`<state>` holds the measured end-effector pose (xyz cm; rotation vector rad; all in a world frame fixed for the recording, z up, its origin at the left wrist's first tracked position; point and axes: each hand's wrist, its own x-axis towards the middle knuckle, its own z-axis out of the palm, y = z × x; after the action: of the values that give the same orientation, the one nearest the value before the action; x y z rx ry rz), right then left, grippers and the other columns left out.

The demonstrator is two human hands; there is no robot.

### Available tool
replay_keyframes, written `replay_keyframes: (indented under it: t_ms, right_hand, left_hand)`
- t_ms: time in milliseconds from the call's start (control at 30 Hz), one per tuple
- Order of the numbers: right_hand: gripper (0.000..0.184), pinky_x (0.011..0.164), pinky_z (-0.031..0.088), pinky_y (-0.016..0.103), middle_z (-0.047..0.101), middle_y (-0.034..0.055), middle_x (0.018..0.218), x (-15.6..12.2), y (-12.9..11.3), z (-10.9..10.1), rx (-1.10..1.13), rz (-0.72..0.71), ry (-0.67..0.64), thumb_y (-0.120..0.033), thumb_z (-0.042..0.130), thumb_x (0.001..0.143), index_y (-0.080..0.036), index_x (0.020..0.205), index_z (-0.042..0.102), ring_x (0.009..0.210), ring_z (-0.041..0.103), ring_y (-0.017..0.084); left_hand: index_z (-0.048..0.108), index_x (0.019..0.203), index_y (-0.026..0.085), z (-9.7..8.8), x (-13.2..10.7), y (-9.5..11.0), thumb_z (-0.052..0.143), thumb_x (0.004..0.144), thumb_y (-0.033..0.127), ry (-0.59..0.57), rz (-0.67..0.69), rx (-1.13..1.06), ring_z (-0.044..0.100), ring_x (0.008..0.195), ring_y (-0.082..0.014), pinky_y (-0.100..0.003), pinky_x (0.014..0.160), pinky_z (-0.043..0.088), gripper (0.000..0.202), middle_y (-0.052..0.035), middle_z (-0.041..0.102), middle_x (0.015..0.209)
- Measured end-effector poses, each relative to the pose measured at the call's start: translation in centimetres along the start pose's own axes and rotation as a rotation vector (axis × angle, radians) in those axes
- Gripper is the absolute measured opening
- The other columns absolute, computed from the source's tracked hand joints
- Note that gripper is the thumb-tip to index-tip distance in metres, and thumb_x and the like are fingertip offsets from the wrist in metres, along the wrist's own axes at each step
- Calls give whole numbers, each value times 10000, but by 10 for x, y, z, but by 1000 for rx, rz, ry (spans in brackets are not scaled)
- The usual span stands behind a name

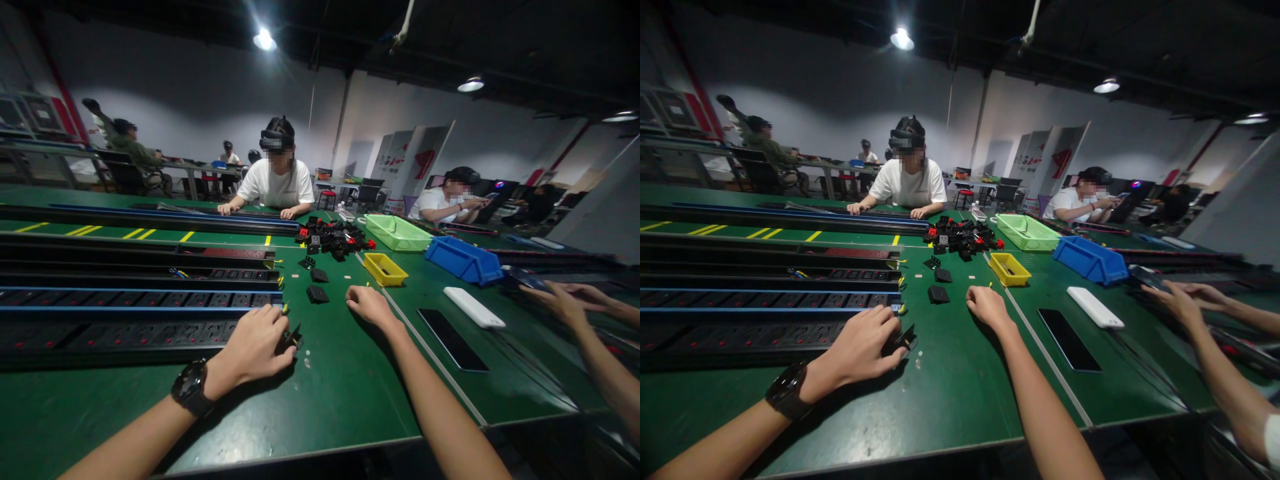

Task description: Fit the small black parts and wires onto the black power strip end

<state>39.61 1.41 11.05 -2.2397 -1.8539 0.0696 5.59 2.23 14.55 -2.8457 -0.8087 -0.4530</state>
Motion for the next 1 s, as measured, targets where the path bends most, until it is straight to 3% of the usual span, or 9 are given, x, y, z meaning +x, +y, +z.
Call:
replay_keyframes:
  t_ms: [200, 367, 567, 867, 1000]
  right_hand:
    - [126, 642, 303, 266, 769, 50, 1021, -1, -5, 0, -4, -8, -24, -192, 607, 922, -219, 961, 723, 907, 663, 199]
    - [132, 644, 304, 265, 768, 56, 1019, -2, -7, -2, -3, 1, -39, -188, 600, 920, -213, 959, 723, 910, 663, 201]
    - [130, 639, 295, 272, 764, 62, 1017, -1, -7, -1, -5, 10, -48, -190, 611, 919, -211, 971, 728, 908, 662, 201]
    - [115, 639, 293, 268, 760, 64, 978, -2, -6, 0, 6, -21, -28, -179, 604, 912, -207, 938, 713, 860, 648, 192]
    - [114, 638, 287, 267, 758, 64, 972, -2, -6, 0, 7, -13, -26, -189, 607, 909, -212, 943, 713, 859, 644, 195]
  left_hand:
    - [652, 920, 172, 11, -2, 8, 618, 930, 360, 1, -68, 65, 608, 932, -284, -406, 765, 459, 191, -122, 667, 989]
    - [660, 875, 183, 16, -3, 9, 658, 937, 299, 0, -35, 35, 611, 901, -261, -382, 728, 445, 132, -90, 675, 945]
    - [644, 882, 187, 18, -3, 8, 758, 900, 343, -8, -40, -23, 595, 918, -255, -365, 729, 440, 194, -79, 670, 978]
    - [598, 816, 203, 13, -4, 12, 715, 904, 337, -5, -55, -84, 566, 883, -236, -356, 725, 427, 198, -64, 639, 939]
    - [608, 898, 197, 13, -3, 13, 667, 911, 337, -1, -93, -32, 567, 915, -259, -382, 750, 446, 152, -93, 632, 1008]
